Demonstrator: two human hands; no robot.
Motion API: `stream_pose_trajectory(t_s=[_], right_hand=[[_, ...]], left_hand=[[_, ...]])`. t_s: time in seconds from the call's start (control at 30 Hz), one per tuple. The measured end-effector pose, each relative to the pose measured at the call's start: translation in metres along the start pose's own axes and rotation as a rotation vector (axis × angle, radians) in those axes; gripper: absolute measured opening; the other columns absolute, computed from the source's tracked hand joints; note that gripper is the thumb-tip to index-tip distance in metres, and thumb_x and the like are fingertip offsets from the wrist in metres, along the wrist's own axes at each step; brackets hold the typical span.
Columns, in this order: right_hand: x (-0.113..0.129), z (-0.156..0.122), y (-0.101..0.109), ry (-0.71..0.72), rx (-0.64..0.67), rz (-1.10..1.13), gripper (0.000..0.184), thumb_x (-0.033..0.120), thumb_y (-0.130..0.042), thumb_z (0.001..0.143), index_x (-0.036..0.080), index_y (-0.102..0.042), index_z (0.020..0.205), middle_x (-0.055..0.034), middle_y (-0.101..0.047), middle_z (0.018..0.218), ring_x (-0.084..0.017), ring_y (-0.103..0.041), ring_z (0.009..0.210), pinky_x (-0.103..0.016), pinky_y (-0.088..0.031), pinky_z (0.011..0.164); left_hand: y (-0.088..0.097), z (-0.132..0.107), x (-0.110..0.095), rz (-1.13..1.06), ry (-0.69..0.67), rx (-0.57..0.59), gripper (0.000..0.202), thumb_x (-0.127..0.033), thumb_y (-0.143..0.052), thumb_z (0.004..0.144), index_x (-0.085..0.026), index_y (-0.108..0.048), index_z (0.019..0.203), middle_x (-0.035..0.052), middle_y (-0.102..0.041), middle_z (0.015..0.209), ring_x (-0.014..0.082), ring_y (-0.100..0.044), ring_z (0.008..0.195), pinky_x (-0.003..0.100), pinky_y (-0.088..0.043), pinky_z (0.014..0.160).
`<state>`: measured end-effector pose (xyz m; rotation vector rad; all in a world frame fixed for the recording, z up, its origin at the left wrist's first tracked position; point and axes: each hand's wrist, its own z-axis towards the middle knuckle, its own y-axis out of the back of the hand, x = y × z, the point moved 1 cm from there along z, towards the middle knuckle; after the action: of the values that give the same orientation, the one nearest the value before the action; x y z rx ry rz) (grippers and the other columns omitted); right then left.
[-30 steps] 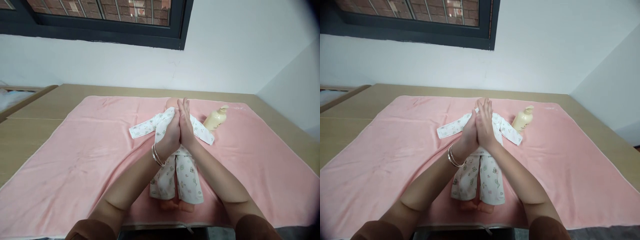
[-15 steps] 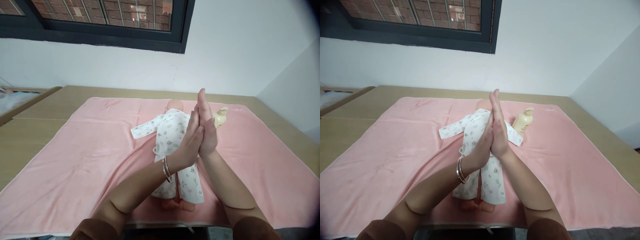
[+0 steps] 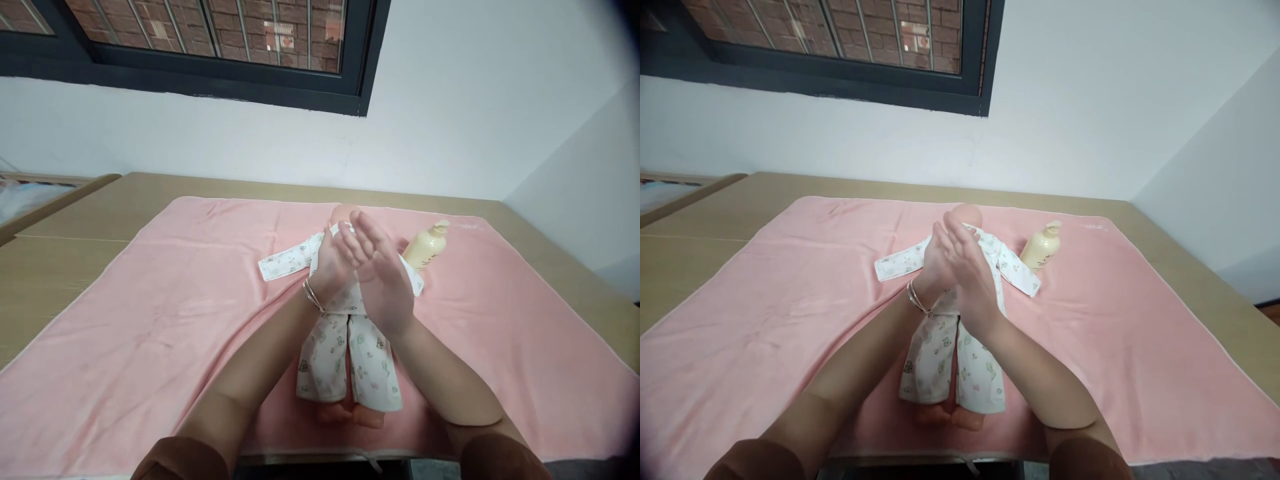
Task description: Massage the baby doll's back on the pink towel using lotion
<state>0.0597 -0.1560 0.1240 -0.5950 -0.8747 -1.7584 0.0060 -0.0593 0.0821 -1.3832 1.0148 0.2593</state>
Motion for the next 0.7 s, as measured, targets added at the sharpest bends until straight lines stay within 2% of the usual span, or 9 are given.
stream_pose_trajectory(t_s=[0.07,0.13,0.2,0.23,0.33,0.4,0.5,0.6,0.7], right_hand=[[-0.008,0.007,0.009,-0.04,-0.063,-0.001,0.056,0.046,-0.021,0.103,0.03,-0.018,0.157,-0.0042,-0.031,0.159,-0.03,-0.045,0.138,-0.052,-0.045,0.109],[-0.024,0.016,0.016,-0.102,-0.129,-0.044,0.056,0.042,-0.027,0.102,0.031,-0.02,0.156,-0.005,-0.03,0.159,-0.029,-0.048,0.136,-0.05,-0.047,0.107],[-0.048,0.024,0.02,-0.147,-0.179,-0.048,0.056,0.035,-0.033,0.099,0.029,-0.026,0.154,-0.0062,-0.034,0.158,-0.027,-0.05,0.134,-0.047,-0.048,0.106],[-0.063,0.027,0.02,-0.167,-0.197,-0.052,0.056,0.033,-0.036,0.097,0.027,-0.03,0.152,-0.0067,-0.037,0.156,-0.025,-0.051,0.133,-0.045,-0.048,0.106],[-0.105,0.032,0.017,-0.243,-0.182,-0.205,0.052,0.029,-0.044,0.089,0.02,-0.05,0.141,-0.0079,-0.048,0.148,-0.024,-0.048,0.136,-0.044,-0.042,0.113],[-0.127,0.032,0.013,-0.262,-0.11,-0.359,0.051,0.025,-0.045,0.087,0.017,-0.056,0.136,-0.0093,-0.054,0.143,-0.024,-0.047,0.136,-0.044,-0.037,0.116],[-0.147,0.03,0.01,-0.211,0.021,-0.549,0.047,0.021,-0.04,0.089,0.015,-0.061,0.13,-0.0104,-0.055,0.142,-0.024,-0.044,0.138,-0.046,-0.032,0.119],[-0.159,0.029,0.012,-0.186,0.092,-0.628,0.046,0.024,-0.037,0.094,0.014,-0.06,0.132,-0.0117,-0.05,0.146,-0.026,-0.038,0.142,-0.049,-0.024,0.121],[-0.165,0.03,0.016,-0.269,0.1,-0.66,0.049,0.032,-0.037,0.098,0.012,-0.052,0.14,-0.0152,-0.041,0.152,-0.029,-0.032,0.146,-0.053,-0.02,0.121]], left_hand=[[0.009,0.009,0.004,-0.119,0.072,-0.004,0.048,-0.052,-0.026,0.098,-0.021,-0.059,0.113,0.0127,-0.065,0.123,0.025,-0.063,0.12,0.044,-0.055,0.099],[0.016,0.015,0.006,-0.113,0.118,0.013,0.032,-0.041,-0.04,0.096,-0.017,-0.058,0.106,0.0143,-0.068,0.113,0.0232,-0.069,0.107,0.043,-0.055,0.097],[0.022,0.018,0.006,0.028,0.05,0.0,0.02,-0.028,-0.053,0.09,-0.016,-0.058,0.105,0.0134,-0.069,0.106,0.022,-0.071,0.098,0.043,-0.055,0.097],[0.025,0.019,0.006,0.141,-0.037,-0.033,0.02,-0.023,-0.056,0.087,-0.016,-0.058,0.105,0.0128,-0.069,0.106,0.0219,-0.071,0.098,0.044,-0.054,0.099],[0.035,0.02,0.008,0.667,-0.397,-0.137,0.025,-0.018,-0.056,0.084,-0.019,-0.065,0.107,0.0112,-0.066,0.122,0.025,-0.061,0.121,0.047,-0.042,0.113],[0.041,0.021,0.011,1.087,-0.554,-0.141,0.029,-0.019,-0.053,0.086,-0.023,-0.067,0.111,0.0074,-0.058,0.139,0.0267,-0.041,0.142,0.051,-0.024,0.123],[0.051,0.026,0.016,1.479,-0.566,-0.105,0.038,-0.027,-0.042,0.094,-0.028,-0.06,0.128,0.0036,-0.044,0.154,0.0262,-0.021,0.152,0.058,-0.007,0.124],[0.058,0.032,0.016,1.571,-0.528,-0.111,0.047,-0.036,-0.038,0.097,-0.025,-0.047,0.142,0.0087,-0.035,0.159,0.0269,-0.021,0.152,0.058,-0.007,0.124],[0.062,0.036,0.014,1.56,-0.501,-0.155,0.055,-0.041,-0.042,0.096,-0.018,-0.041,0.146,0.0137,-0.03,0.161,0.029,-0.019,0.153,0.054,-0.01,0.124]])
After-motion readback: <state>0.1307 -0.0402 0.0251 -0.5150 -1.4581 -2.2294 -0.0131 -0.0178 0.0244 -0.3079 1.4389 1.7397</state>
